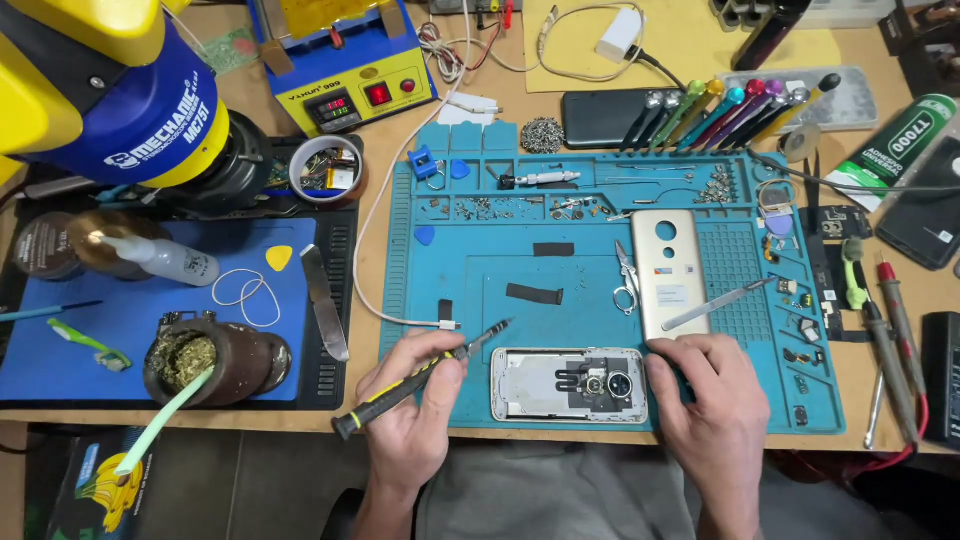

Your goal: Disassembling a smartphone by removing internal screws using a precision screwdriver on a repair mat.

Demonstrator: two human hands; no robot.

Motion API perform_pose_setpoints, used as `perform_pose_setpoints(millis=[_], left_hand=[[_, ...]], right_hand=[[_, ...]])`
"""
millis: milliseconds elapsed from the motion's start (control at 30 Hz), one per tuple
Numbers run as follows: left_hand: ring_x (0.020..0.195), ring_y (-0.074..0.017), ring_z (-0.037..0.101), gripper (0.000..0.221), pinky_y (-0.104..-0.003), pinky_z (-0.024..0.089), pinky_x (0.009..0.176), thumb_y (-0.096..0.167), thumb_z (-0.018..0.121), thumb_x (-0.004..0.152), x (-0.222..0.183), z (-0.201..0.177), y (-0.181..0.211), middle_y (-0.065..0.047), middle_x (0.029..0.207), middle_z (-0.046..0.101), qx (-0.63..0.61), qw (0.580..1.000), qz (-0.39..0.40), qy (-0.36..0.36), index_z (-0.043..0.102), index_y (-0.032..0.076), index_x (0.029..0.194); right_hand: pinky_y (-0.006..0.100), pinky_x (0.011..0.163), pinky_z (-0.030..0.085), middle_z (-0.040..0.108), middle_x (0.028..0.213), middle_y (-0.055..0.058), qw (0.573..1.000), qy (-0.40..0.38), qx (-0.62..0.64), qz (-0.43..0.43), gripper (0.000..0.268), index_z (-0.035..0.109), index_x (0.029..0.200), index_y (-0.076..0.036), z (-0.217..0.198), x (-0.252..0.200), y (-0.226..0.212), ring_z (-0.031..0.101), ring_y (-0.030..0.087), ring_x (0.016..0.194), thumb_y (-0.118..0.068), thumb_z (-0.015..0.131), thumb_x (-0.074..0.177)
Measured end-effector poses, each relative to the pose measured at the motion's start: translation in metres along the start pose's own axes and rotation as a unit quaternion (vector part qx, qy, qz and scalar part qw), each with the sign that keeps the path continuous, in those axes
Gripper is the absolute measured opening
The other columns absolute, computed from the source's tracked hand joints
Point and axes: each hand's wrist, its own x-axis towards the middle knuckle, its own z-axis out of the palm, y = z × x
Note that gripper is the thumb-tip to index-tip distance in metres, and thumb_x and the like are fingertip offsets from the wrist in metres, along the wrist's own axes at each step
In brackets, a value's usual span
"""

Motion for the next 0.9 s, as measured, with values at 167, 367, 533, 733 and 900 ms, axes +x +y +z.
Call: perform_pose_setpoints(millis=[167, 367, 533, 733, 900], left_hand=[[0.083, -0.0202, 0.085, 0.030, -0.030, 0.069, 0.076, 0.027, 0.064, 0.108, 0.011, 0.003, -0.004, -0.010, 0.097, 0.081, 0.018, 0.999, 0.013, 0.033, 0.076, 0.001, 0.115], [0.083, -0.0186, 0.073, 0.025, -0.031, 0.060, 0.078, 0.025, 0.069, 0.108, 0.004, 0.016, -0.025, -0.007, 0.090, 0.074, -0.003, 0.997, 0.028, 0.078, 0.075, 0.001, 0.108], [0.090, -0.0207, 0.075, 0.023, -0.033, 0.060, 0.083, 0.025, 0.072, 0.107, 0.009, 0.019, -0.029, -0.008, 0.096, 0.078, 0.032, 0.996, 0.043, 0.066, 0.077, 0.002, 0.108], [0.088, -0.0201, 0.076, 0.028, -0.034, 0.061, 0.087, 0.032, 0.071, 0.109, 0.021, 0.030, -0.019, -0.005, 0.093, 0.078, 0.066, 0.995, 0.059, 0.050, 0.078, 0.005, 0.108], [0.100, -0.0238, 0.080, 0.031, -0.034, 0.064, 0.086, 0.020, 0.064, 0.112, 0.041, 0.040, 0.010, -0.015, 0.111, 0.080, 0.088, 0.992, 0.067, -0.066, 0.075, -0.002, 0.132]], right_hand=[[0.038, 0.082, 0.052, 0.071, 0.107, 0.007, 1.000, 0.002, 0.000, -0.003, 0.012, 0.082, 0.118, -0.009, 0.000, 0.000, 0.001, 0.067, 0.026, 0.100, -0.016, 0.074, 0.111], [0.037, 0.080, 0.050, 0.070, 0.104, 0.008, 1.000, 0.002, 0.014, -0.004, 0.011, 0.081, 0.117, -0.008, -0.003, -0.001, 0.000, 0.066, 0.026, 0.096, -0.014, 0.074, 0.111], [0.037, 0.083, 0.050, 0.071, 0.104, 0.008, 0.999, 0.007, 0.038, -0.007, 0.011, 0.082, 0.116, -0.007, -0.005, 0.000, 0.000, 0.067, 0.026, 0.096, -0.013, 0.075, 0.110], [0.039, 0.083, 0.050, 0.073, 0.103, 0.008, 0.999, 0.000, 0.051, 0.004, 0.012, 0.082, 0.112, -0.007, -0.008, 0.001, 0.001, 0.067, 0.027, 0.093, -0.014, 0.072, 0.111], [0.041, 0.079, 0.050, 0.073, 0.103, 0.010, 0.998, 0.000, 0.067, 0.000, 0.011, 0.081, 0.115, -0.006, -0.007, -0.002, 0.004, 0.067, 0.029, 0.091, -0.012, 0.073, 0.109]])
